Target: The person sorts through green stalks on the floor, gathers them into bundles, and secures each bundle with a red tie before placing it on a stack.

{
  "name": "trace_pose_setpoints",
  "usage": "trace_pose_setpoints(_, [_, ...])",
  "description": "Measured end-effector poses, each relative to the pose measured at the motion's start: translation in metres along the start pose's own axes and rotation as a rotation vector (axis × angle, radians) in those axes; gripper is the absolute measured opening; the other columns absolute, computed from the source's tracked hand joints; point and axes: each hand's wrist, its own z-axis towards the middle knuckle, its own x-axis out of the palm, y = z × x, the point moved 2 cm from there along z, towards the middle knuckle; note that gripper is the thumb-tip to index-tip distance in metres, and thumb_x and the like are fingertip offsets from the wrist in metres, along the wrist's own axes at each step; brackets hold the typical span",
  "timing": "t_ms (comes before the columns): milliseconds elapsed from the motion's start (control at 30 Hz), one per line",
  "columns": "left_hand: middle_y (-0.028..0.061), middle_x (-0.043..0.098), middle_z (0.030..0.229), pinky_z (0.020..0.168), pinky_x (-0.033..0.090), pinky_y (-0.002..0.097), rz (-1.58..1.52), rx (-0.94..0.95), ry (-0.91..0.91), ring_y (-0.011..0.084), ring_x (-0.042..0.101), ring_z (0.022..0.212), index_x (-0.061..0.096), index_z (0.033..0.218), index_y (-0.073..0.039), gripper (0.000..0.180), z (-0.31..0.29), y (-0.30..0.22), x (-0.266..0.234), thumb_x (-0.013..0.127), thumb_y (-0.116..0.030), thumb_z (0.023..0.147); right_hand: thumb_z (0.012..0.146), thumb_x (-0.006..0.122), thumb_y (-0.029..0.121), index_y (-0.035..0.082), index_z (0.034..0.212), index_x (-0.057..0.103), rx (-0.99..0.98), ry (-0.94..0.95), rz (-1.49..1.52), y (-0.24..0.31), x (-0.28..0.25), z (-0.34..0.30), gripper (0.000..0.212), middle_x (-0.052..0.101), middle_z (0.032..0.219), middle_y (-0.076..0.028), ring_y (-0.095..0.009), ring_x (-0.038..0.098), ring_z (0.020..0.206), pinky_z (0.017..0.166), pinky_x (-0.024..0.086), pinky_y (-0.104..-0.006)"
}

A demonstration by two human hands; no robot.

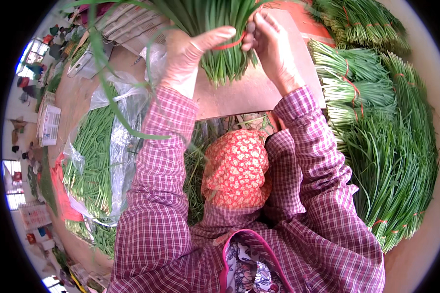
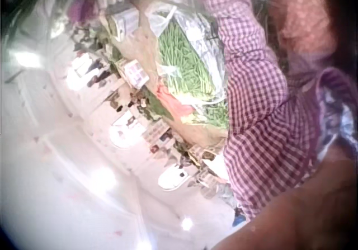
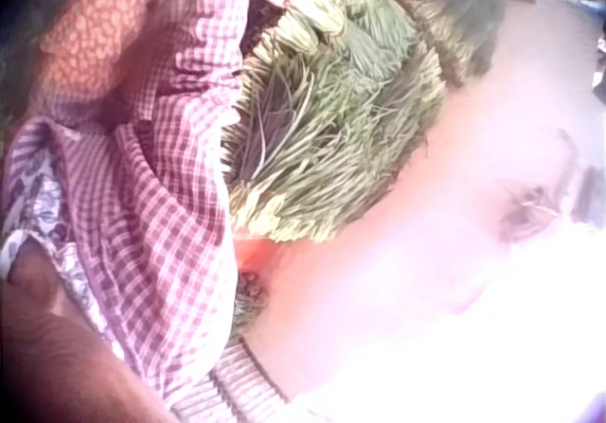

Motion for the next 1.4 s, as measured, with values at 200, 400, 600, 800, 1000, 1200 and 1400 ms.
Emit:
trace_pose_setpoints(200, [0.0109, 0.07, 0.103, 0.085, 0.056, 0.0314, 0.005, 0.091, 0.057, 0.02, 0.068, 0.091, 0.066, 0.104, 0.002, 0.041, 0.0, 0.041, -0.005, 0.083, -0.004, 0.067, 0.1, 0.051, 0.029, 0.007, 0.103, 0.056, 0.149, -0.147, 0.084, -0.039, -0.024, -0.038, 0.023, 0.057, 0.085, 0.0, -0.008, 0.059, 0.068, 0.062, 0.056, -0.0252])
trace_pose_setpoints(400, [0.0085, 0.066, 0.111, 0.096, 0.045, 0.033, 0.196, -0.017, 0.26, 0.0172, 0.063, 0.1, 0.059, 0.127, -0.002, 0.067, 0.048, 0.002, 0.004, 0.08, -0.038, 0.075, 0.1, 0.052, 0.022, 0.005, 0.106, 0.055, -0.028, -0.124, 0.338, -0.028, -0.007, -0.041, 0.019, 0.059, 0.091, -0.005, -0.015, 0.063, 0.079, 0.074, 0.057, -0.0284])
trace_pose_setpoints(600, [0.0097, 0.061, 0.123, 0.099, 0.044, 0.0312, 0.138, -0.233, 0.486, 0.0146, 0.057, 0.113, 0.05, 0.133, -0.002, 0.06, 0.071, 0.005, 0.037, 0.068, -0.039, 0.089, 0.101, 0.051, 0.02, 0.002, 0.102, 0.057, -0.043, -0.301, -0.02, -0.027, 0.011, -0.082, 0.019, 0.063, 0.094, -0.007, -0.016, 0.066, 0.079, 0.075, 0.056, -0.0277])
trace_pose_setpoints(800, [0.0267, 0.048, 0.137, 0.114, 0.027, 0.0446, 1.586, 0.035, 0.339, 0.0343, 0.042, 0.134, 0.022, 0.147, 0.006, 0.131, -0.009, 0.027, 0.016, 0.082, -0.063, 0.054, 0.099, 0.053, 0.017, -0.001, 0.099, 0.062, 0.114, -0.281, -0.359, -0.035, -0.027, -0.073, 0.02, 0.066, 0.084, -0.005, -0.012, 0.064, 0.065, 0.059, 0.052, -0.0237])
trace_pose_setpoints(1000, [0.0211, 0.055, 0.127, 0.107, 0.036, 0.0438, 1.796, 0.324, 0.18, 0.035, 0.05, 0.122, 0.019, 0.149, 0.001, 0.13, -0.042, 0.055, 0.001, 0.088, -0.047, 0.05, 0.094, 0.058, 0.018, -0.002, 0.096, 0.065, -0.161, 0.024, -0.944, -0.006, -0.002, -0.025, 0.021, 0.069, 0.076, -0.008, -0.013, 0.065, 0.063, 0.058, 0.051, -0.0281])
trace_pose_setpoints(1200, [0.0203, 0.059, 0.118, 0.097, 0.045, 0.0416, 1.622, 0.076, 0.452, 0.0344, 0.054, 0.111, 0.033, 0.145, -0.003, 0.105, -0.022, 0.025, -0.017, 0.084, -0.03, 0.057, 0.093, 0.058, 0.018, 0.0, 0.099, 0.067, -0.006, 0.064, -0.706, 0.006, -0.001, -0.007, 0.022, 0.071, 0.08, -0.007, -0.01, 0.061, 0.064, 0.062, 0.05, -0.027])
trace_pose_setpoints(1400, [0.023, 0.054, 0.126, 0.105, 0.039, 0.0404, 1.717, -0.071, 0.64, 0.0343, 0.05, 0.123, 0.036, 0.139, 0.008, 0.12, -0.001, 0.056, 0.004, 0.088, -0.049, 0.046, 0.097, 0.057, 0.021, 0.004, 0.107, 0.065, 0.291, -0.028, -0.335, -0.046, -0.048, -0.008, 0.021, 0.063, 0.085, 0.004, -0.001, 0.049, 0.066, 0.059, 0.039, -0.0151])
